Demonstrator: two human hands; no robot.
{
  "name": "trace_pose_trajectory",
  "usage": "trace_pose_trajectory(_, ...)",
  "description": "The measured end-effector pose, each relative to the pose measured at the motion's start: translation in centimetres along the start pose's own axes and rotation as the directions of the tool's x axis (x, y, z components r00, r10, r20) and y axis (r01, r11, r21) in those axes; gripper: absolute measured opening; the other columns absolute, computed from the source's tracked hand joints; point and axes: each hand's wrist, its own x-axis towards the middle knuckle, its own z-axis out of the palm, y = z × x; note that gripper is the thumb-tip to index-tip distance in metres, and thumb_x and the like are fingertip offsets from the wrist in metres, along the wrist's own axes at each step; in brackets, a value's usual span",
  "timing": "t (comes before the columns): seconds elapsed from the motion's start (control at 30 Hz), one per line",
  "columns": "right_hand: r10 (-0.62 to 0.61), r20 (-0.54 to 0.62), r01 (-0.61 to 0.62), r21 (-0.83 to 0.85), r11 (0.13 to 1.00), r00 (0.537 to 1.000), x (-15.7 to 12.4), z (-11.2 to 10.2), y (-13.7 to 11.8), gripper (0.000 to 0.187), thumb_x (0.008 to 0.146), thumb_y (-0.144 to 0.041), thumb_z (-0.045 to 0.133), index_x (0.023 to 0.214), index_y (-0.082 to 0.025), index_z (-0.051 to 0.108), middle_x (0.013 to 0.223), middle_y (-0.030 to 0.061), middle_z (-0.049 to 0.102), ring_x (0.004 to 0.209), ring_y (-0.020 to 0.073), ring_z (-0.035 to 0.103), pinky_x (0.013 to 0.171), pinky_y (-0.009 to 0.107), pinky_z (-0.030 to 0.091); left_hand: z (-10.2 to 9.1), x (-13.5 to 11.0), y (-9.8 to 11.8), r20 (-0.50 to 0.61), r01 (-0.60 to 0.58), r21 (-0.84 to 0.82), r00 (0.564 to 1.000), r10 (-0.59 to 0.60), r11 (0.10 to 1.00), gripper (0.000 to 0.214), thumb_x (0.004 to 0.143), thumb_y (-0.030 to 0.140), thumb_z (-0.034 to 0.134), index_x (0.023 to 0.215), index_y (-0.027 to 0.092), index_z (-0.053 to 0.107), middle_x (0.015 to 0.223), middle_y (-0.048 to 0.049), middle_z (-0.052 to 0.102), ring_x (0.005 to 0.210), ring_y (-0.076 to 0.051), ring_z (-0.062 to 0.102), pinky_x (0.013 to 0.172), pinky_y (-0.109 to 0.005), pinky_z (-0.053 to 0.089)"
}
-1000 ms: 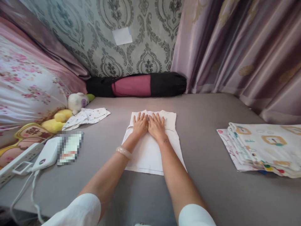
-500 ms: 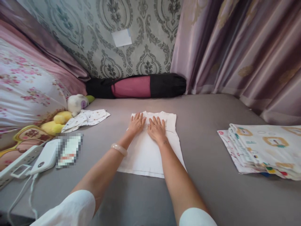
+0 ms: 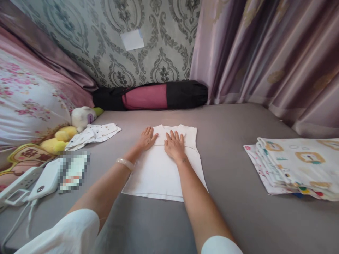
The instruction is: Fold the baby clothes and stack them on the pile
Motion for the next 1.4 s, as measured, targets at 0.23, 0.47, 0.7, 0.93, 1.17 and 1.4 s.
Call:
trace_pose_trajectory(0.23, 0.022, 0.007, -0.022, -0.052, 0.998, 1.0, 0.1, 0.0, -0.1, 0.055, 0.099, -0.035, 0.022, 0.151, -0.021, 0.032, 0.16, 0.0032, 0.021, 0.147, 0.0243, 0.012, 0.117, 0.049, 0.004, -0.6, -0.8, 1.5, -0.09, 0.058, 0.25, 0.995, -0.036, 0.966, 0.065, 0.098, 0.045, 0.016, 0.146, 0.005, 0.035, 0.156, -0.0186, 0.027, 0.147, -0.028, 0.017, 0.119, -0.05, 0.009)
trace_pose_trajectory(0.47, 0.023, 0.013, -0.022, -0.075, 0.997, 1.0, 0.0, 0.1, -0.1, 0.055, 0.099, -0.036, 0.021, 0.151, -0.022, 0.031, 0.16, 0.0031, 0.02, 0.147, 0.0242, 0.012, 0.117, 0.05, 0.005, 1.3, -2.0, 3.3, -0.152, 0.049, 0.126, 0.988, -0.029, 0.991, 0.064, 0.099, 0.045, 0.017, 0.144, 0.005, 0.039, 0.152, -0.0181, 0.037, 0.143, -0.029, 0.029, 0.117, -0.046, 0.022)
trace_pose_trajectory(0.7, 0.039, 0.081, -0.032, -0.086, 0.996, 0.996, 0.8, -1.5, -0.9, 0.051, 0.097, -0.032, 0.029, 0.145, -0.018, 0.041, 0.157, 0.0088, 0.029, 0.144, 0.029, 0.022, 0.115, 0.054, 0.013, 1.5, -2.3, 3.2, -0.244, 0.03, 0.089, 0.97, -0.007, 0.996, 0.056, 0.1, 0.038, 0.022, 0.138, 0.004, 0.045, 0.147, -0.0203, 0.044, 0.141, -0.029, 0.033, 0.116, -0.044, 0.024)
trace_pose_trajectory(0.93, -0.161, -0.005, 0.159, -0.132, 0.978, 0.987, 3.6, -0.9, -2.1, 0.05, 0.098, -0.024, 0.024, 0.141, -0.012, 0.044, 0.155, 0.011, 0.033, 0.145, 0.025, 0.019, 0.117, 0.05, 0.01, 1.7, -2.5, 3.1, -0.321, -0.056, 0.031, 0.945, 0.063, 0.998, 0.042, 0.094, 0.016, 0.032, 0.13, 0.004, 0.049, 0.141, -0.0206, 0.05, 0.137, -0.026, 0.04, 0.115, -0.042, 0.027)
trace_pose_trajectory(1.17, -0.21, 0.057, 0.216, -0.115, 0.97, 0.976, 6.7, 0.5, -2.5, 0.054, 0.099, -0.03, 0.019, 0.147, -0.011, 0.037, 0.156, 0.0101, 0.031, 0.146, 0.0231, 0.019, 0.117, 0.048, 0.011, 1.8, -2.1, 2.8, -0.315, -0.08, -0.021, 0.947, 0.069, 0.997, 0.031, 0.094, 0.014, 0.033, 0.116, 0.009, 0.053, 0.126, -0.0193, 0.06, 0.126, -0.026, 0.051, 0.108, -0.041, 0.036)
trace_pose_trajectory(1.4, -0.188, 0.066, 0.194, -0.088, 0.977, 0.98, 6.9, 1.3, -2.1, 0.057, 0.099, -0.032, 0.015, 0.15, -0.011, 0.03, 0.159, 0.0074, 0.023, 0.147, 0.0204, 0.016, 0.118, 0.047, 0.01, 2.2, -1.8, 2.5, -0.34, -0.094, -0.044, 0.938, 0.074, 0.995, 0.03, 0.096, 0.016, 0.031, 0.118, 0.01, 0.05, 0.125, -0.0208, 0.06, 0.125, -0.027, 0.052, 0.107, -0.043, 0.037)
